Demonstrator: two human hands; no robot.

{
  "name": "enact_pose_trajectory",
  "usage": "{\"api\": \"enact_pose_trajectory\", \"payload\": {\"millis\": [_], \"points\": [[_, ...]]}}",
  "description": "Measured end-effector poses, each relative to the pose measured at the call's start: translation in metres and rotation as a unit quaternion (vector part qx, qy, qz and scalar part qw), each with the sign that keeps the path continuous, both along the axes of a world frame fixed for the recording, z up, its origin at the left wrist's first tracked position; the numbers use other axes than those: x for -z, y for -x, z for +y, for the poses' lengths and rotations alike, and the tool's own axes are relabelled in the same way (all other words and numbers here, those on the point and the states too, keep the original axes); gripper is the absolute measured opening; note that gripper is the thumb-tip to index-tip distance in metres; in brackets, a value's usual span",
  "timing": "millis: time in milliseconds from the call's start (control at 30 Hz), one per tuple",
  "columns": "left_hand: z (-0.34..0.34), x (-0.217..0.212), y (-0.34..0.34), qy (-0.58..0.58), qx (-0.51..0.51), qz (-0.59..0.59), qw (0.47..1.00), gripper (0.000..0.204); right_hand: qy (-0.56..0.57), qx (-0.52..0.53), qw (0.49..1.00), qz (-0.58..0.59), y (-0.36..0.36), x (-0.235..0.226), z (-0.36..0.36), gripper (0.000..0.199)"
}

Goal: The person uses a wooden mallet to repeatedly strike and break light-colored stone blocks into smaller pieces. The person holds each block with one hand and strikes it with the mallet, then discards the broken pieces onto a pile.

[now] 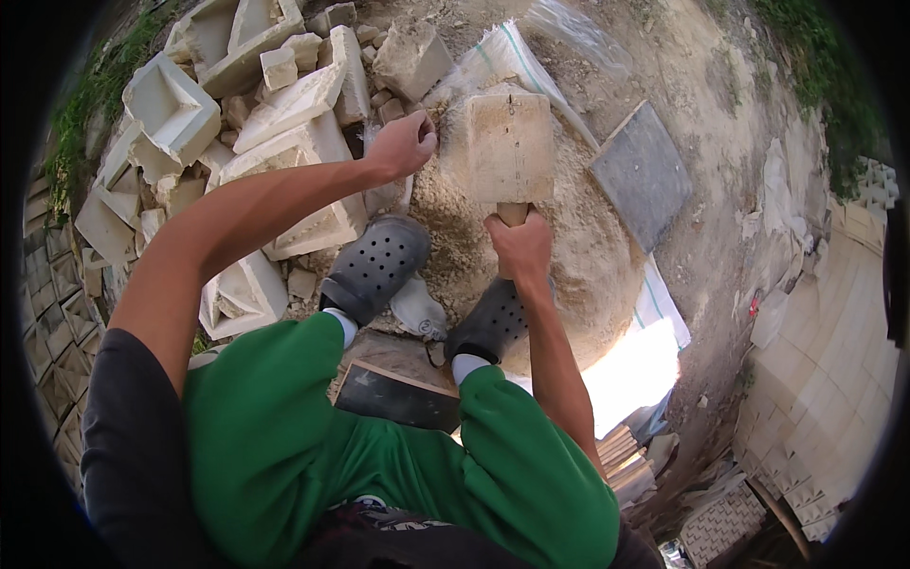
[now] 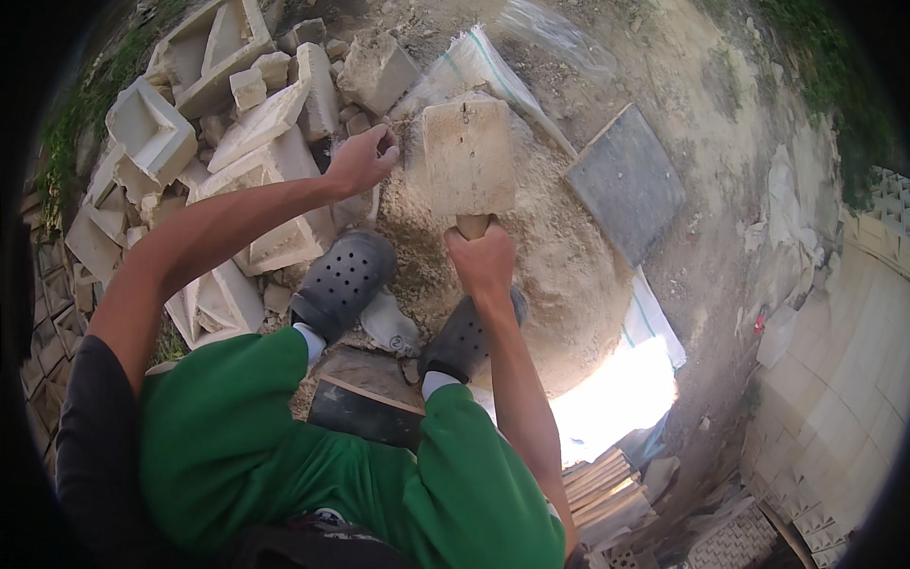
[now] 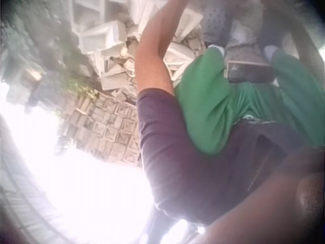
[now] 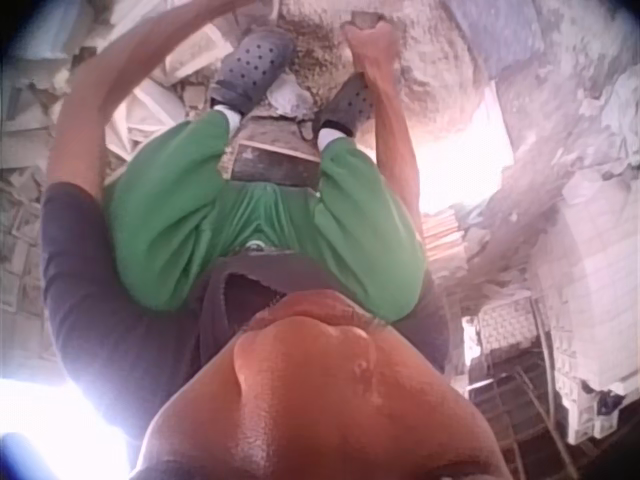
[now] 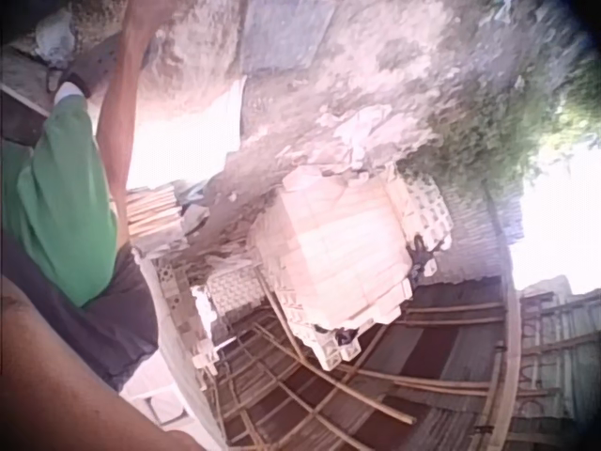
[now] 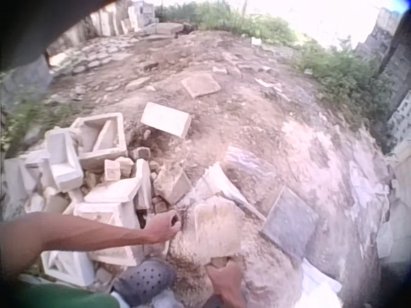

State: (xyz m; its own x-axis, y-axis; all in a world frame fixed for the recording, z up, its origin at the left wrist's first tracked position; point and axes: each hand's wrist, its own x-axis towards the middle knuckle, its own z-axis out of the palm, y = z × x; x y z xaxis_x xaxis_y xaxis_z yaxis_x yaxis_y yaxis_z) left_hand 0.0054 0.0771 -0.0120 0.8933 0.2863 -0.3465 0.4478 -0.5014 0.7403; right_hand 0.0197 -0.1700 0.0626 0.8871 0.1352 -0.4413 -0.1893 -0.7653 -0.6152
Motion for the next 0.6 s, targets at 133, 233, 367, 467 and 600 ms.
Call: {"api": "enact_pose_trajectory", "payload": {"millis": [133,233,367,467,600], "points": [[-0.001,0.015,0.032,-0.073,0.094,-0.023,0.993,0.026,-0.103,0.015,0.988,-0.114,0.01,0.013,0.004,0.042],[-0.011,0.017,0.042,-0.085,0.143,-0.051,0.985,0.03,0.038,-0.027,0.997,0.055,0.005,0.028,-0.003,0.051],[-0.011,0.006,0.042,-0.128,0.236,-0.044,0.962,0.041,0.02,-0.016,0.997,0.072,0.002,0.027,-0.01,0.053],[-0.005,0.003,0.045,-0.12,0.271,-0.024,0.955,0.046,-0.029,0.011,0.999,0.007,0.006,0.006,-0.004,0.053],[-0.015,-0.007,0.04,-0.102,0.272,0.041,0.956,0.04,0.048,-0.02,0.999,-0.012,-0.001,0.021,-0.004,0.053]]}}
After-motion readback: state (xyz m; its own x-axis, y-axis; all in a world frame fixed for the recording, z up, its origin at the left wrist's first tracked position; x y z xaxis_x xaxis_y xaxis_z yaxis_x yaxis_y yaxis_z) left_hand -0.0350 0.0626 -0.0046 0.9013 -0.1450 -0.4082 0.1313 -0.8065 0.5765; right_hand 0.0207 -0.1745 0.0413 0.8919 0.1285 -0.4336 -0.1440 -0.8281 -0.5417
